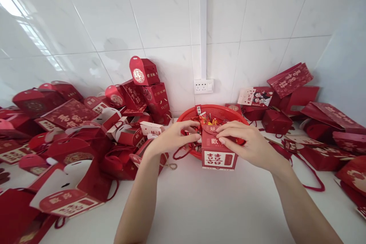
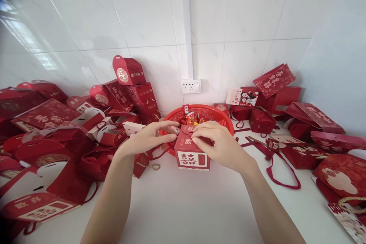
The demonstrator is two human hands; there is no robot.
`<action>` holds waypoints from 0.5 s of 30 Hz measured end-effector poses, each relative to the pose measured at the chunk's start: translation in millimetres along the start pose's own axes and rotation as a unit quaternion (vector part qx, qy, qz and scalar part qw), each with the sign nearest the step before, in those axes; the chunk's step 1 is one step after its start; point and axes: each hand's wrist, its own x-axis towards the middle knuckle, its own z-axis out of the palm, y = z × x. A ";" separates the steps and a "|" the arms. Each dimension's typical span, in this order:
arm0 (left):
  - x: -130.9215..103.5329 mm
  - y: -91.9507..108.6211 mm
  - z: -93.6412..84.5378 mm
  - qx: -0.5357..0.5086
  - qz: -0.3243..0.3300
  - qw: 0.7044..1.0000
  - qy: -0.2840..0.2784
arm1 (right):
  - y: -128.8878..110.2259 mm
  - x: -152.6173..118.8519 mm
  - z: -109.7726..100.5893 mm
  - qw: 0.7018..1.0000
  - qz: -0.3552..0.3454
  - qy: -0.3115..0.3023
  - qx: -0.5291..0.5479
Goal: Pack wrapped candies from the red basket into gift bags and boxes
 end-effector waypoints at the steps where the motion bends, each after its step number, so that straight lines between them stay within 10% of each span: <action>1: -2.8 -1.6 -5.2 -0.010 -0.016 0.999 -0.032 | 0.1 0.1 -0.3 1.000 0.003 -0.001 0.001; 4: -10.8 -4.6 -17.6 -0.081 -0.037 0.992 -0.090 | 0.5 -0.1 -1.2 1.000 0.004 -0.003 0.002; 9: -10.0 -6.1 -20.0 -0.223 0.069 0.971 0.051 | -1.4 -1.4 -1.5 1.000 -0.014 -0.014 0.019; 15: -4.8 -4.4 -1.1 -0.312 0.166 0.935 0.038 | -3.8 -2.7 0.1 0.999 -0.041 0.023 -0.001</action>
